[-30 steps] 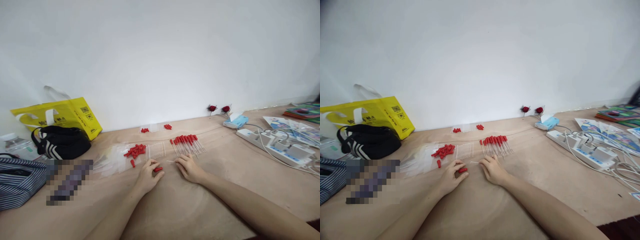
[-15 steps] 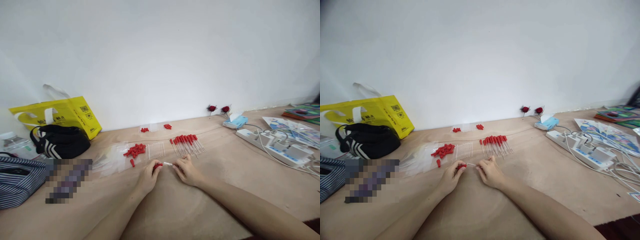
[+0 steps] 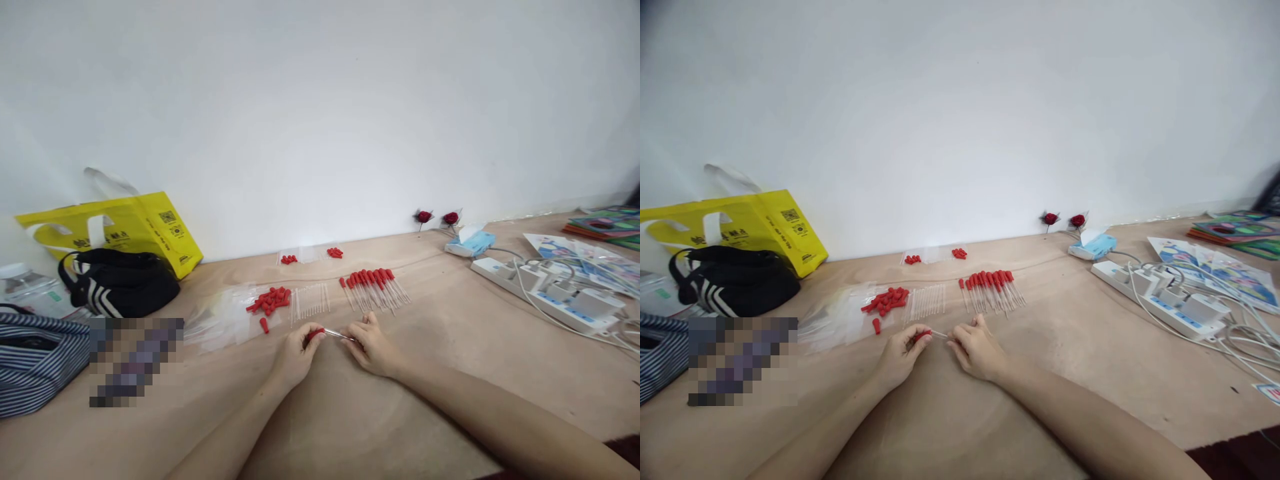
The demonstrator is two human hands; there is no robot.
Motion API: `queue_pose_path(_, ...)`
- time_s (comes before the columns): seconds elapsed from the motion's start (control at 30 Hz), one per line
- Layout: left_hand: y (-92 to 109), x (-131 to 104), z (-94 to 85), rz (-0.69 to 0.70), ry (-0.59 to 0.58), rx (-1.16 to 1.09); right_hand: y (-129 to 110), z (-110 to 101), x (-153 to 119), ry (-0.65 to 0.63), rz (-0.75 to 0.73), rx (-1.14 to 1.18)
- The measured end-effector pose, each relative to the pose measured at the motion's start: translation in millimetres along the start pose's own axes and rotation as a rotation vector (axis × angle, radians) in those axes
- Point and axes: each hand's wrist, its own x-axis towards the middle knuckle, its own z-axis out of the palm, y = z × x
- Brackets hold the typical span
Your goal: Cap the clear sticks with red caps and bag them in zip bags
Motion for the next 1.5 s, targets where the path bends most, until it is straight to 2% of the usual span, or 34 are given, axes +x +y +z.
queue_pose_path(0.17,1.8,-1.5,-1.5,0.011,0.005,0.032,0.1,-4.0,0.4,-0.039,-0.046,-0.019)
queue_pose_path(0.5,8.8,-7.2,-1.4,0.167,-0.064,0.164,10.1,-15.2,5.1,-0.103,-0.148,-0.117)
queue_pose_path(0.77,12.8,-8.7,-1.5,0.227,-0.121,0.218,3.0,-10.2,3.9,-0.074,-0.113,-0.105)
queue_pose_path(1.1,9.9,-7.4,-0.3,0.269,-0.131,0.191,0.5,-3.4,7.3,-0.151,-0.071,-0.078)
queue_pose_path(1.27,11.6,-4.1,-5.4,0.233,-0.157,0.224,-0.1,-12.5,12.6,-0.179,-0.069,-0.082)
queue_pose_path(1.4,11.4,-0.7,-12.8,0.266,-0.164,0.219,-4.8,-22.9,16.7,-0.208,-0.096,-0.11)
queue_pose_path(1.5,6.7,2.5,-20.8,0.294,-0.091,0.247,-4.2,-23.7,18.9,-0.209,-0.032,-0.058)
